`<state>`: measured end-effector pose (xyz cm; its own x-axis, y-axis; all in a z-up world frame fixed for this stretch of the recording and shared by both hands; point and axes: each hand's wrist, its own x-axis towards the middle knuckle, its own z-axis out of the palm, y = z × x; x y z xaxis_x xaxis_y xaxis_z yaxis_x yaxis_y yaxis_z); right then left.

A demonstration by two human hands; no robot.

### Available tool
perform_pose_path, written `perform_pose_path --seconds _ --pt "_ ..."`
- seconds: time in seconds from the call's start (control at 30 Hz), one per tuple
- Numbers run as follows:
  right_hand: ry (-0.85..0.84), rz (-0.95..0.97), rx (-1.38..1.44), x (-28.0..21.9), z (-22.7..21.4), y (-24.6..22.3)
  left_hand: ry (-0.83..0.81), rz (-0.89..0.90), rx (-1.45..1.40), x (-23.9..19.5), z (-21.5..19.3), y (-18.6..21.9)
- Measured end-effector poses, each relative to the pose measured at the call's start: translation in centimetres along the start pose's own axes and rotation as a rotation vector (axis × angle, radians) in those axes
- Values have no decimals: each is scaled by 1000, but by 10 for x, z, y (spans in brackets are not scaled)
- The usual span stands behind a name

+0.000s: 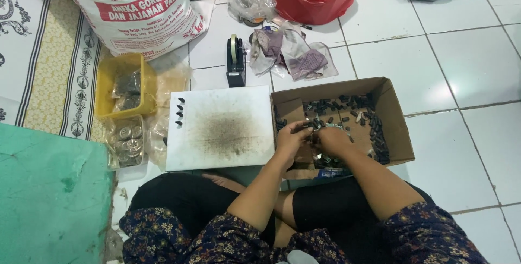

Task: Assembling small mechanical or electrical components by hand and placing them in a box.

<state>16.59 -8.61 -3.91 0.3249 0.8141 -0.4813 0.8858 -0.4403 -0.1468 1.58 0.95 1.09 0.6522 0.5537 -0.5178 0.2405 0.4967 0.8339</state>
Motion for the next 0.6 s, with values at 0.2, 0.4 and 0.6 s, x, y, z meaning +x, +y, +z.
perform_pose_path --seconds 0.2,0.4,0.6 --pt "143 267 354 -31 -70 -5 22 5 -11 7 3 -12" --pt "265 120 213 45 -5 27 80 51 96 29 6 -37" --pt "331 54 57 94 55 46 74 38 55 20 8 -29"
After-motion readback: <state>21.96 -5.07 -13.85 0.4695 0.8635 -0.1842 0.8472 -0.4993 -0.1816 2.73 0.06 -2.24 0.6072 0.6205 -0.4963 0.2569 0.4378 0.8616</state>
